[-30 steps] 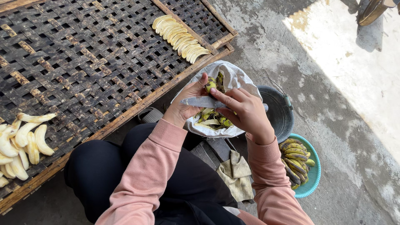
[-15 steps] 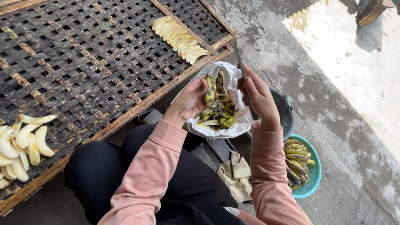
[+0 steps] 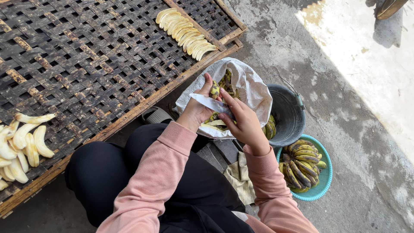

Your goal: The person sits on the ground and peels green bananas with a knife, dropping the peels into a cloth sack. Peeled bananas are placed onto woven bamboo drying trays alongside already peeled bananas, and unpeeled bananas are taken from a plastic basin.

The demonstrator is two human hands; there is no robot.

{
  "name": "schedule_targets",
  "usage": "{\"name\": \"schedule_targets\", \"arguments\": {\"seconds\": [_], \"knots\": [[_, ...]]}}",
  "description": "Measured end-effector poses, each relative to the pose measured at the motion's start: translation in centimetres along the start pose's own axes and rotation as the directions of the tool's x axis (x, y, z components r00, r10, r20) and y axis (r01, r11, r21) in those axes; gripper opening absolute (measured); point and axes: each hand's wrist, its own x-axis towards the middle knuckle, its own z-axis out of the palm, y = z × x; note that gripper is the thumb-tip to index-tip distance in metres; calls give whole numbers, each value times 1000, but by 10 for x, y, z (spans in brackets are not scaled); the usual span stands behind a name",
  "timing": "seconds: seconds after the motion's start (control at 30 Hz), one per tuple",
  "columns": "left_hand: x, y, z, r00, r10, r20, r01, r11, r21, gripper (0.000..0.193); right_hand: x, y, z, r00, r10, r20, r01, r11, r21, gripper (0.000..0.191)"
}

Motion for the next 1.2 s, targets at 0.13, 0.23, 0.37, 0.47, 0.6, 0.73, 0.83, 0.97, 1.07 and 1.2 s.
{"name": "schedule_targets", "arguments": {"seconds": [0.13, 0.23, 0.37, 0.47, 0.6, 0.73, 0.83, 0.97, 1.07, 1.2], "knots": [[-2, -3, 0, 999, -35, -5, 36, 999, 21, 52, 12, -17, -2, 999, 50, 20, -47, 990, -133, 64], [-1, -3, -1, 999, -38, -8, 39, 999, 6, 49, 16, -19, -4, 996, 77, 42, -70, 986, -149, 61], [-1, -4, 0, 1000, -8, 20, 7, 999, 41, 50, 9, -8, -1, 997, 70, 25, -68, 994, -81, 55], [-7, -1, 7, 997, 42, 72, -51, 990, 131, 55, 3, 12, 3, 991, 133, -2, -132, 989, 63, 47], [-23, 6, 20, 983, 3, 186, -43, 976, 214, 79, 8, 48, -1, 962, 265, -70, -221, 902, 372, 44], [-27, 11, 27, 992, 9, 125, -40, 968, 249, 79, 6, 63, -11, 853, 520, -28, -421, 720, 552, 52], [-18, 11, 23, 999, 31, 13, -33, 975, 217, 71, 0, 52, -7, 908, 414, 63, -364, 709, 604, 61], [-5, 4, 13, 997, 67, -44, -58, 983, 172, 56, 2, 28, 0, 992, 98, 81, -117, 953, 278, 66], [-6, -1, 9, 996, 90, -4, -88, 984, 153, 49, 10, 16, 2, 995, -96, 20, 88, 964, 249, 56], [-12, 0, 13, 989, 126, 77, -137, 976, 167, 47, 12, 14, 0, 985, 151, 81, -160, 980, 117, 51]]}}
